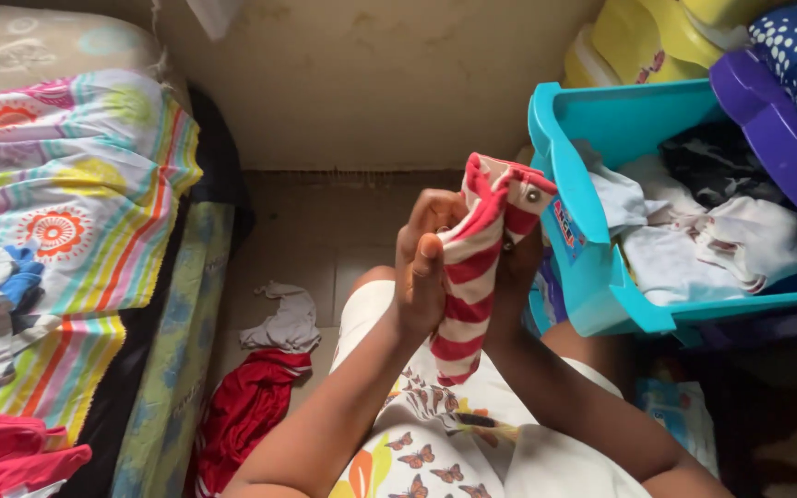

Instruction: Fold laundry and organize it into a plastic drawer unit.

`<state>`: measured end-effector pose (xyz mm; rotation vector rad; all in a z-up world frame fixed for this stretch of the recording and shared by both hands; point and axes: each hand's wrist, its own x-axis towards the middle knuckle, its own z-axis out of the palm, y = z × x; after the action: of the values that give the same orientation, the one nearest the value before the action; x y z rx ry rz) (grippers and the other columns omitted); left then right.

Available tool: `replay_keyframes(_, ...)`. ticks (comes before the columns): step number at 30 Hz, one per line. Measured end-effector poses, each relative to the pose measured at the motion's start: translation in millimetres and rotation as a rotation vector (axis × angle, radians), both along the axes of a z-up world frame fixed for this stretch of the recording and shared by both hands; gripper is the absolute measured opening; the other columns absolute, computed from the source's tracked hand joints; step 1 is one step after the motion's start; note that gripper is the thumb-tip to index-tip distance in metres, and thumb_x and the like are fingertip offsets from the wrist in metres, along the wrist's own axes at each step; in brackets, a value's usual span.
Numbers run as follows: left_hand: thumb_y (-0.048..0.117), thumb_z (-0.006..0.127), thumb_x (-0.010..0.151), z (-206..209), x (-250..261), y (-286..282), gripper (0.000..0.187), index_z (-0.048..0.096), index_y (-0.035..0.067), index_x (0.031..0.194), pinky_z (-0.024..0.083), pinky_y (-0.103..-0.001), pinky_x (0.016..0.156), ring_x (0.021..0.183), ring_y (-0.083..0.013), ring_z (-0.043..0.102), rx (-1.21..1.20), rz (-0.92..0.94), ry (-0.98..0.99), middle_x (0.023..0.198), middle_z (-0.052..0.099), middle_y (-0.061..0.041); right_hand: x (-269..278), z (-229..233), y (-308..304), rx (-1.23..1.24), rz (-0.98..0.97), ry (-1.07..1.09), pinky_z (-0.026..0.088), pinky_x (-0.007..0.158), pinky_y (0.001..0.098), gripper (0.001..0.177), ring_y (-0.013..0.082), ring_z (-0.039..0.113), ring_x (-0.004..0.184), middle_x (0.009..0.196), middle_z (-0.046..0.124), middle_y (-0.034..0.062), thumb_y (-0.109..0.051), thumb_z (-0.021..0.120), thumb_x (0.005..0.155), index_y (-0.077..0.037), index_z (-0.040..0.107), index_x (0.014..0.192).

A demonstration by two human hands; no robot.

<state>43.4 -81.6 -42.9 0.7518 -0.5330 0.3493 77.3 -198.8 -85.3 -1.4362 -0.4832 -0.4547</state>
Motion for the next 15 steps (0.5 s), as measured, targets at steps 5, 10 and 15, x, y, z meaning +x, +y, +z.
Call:
replay_keyframes(5, 0.051, 0.043, 0.114, -10, 19, 5, 0.051, 0.053, 0.004, 0.13, 0.04, -0.026, 0.1, 0.106, -0.0118, 0.048, 0.31, 0.634, -0.025, 0.123, 0.049, -0.004, -12, 10, 22, 0.016, 0.088, -0.089, 0.049, 0.098, 0.031, 0.043, 0.0151, 0.058, 0.118, 0.131, 0.059, 0.0045, -0.016, 0.067, 0.1, -0.005, 0.05, 0.138)
replay_keyframes(10, 0.048, 0.05, 0.113, -56, 41, 12, 0.049, 0.047, 0.004, 0.135, 0.036, -0.042, 0.113, 0.125, -0.025, 0.048, 0.476, 0.773, 0.21, 0.134, 0.05, -0.013, -7, 39, 22, -0.075, 0.019, -0.002, 0.05, 0.089, 0.0305, 0.024, 0.0141, 0.06, 0.101, 0.112, 0.064, 0.0052, -0.017, 0.061, 0.109, -0.003, 0.058, 0.127)
replay_keyframes(15, 0.068, 0.058, 0.1, -73, -5, 36, 0.085, 0.04, 0.002, 0.15, 0.037, -0.048, 0.118, 0.137, -0.0287, 0.05, -0.277, -0.604, 0.342, 0.146, 0.051, -0.015, 22, 58, 7, -0.092, -0.118, -0.021, 0.052, 0.09, 0.0282, 0.018, 0.0114, 0.062, 0.098, 0.106, 0.067, 0.0027, -0.017, 0.06, 0.11, -0.002, 0.06, 0.119)
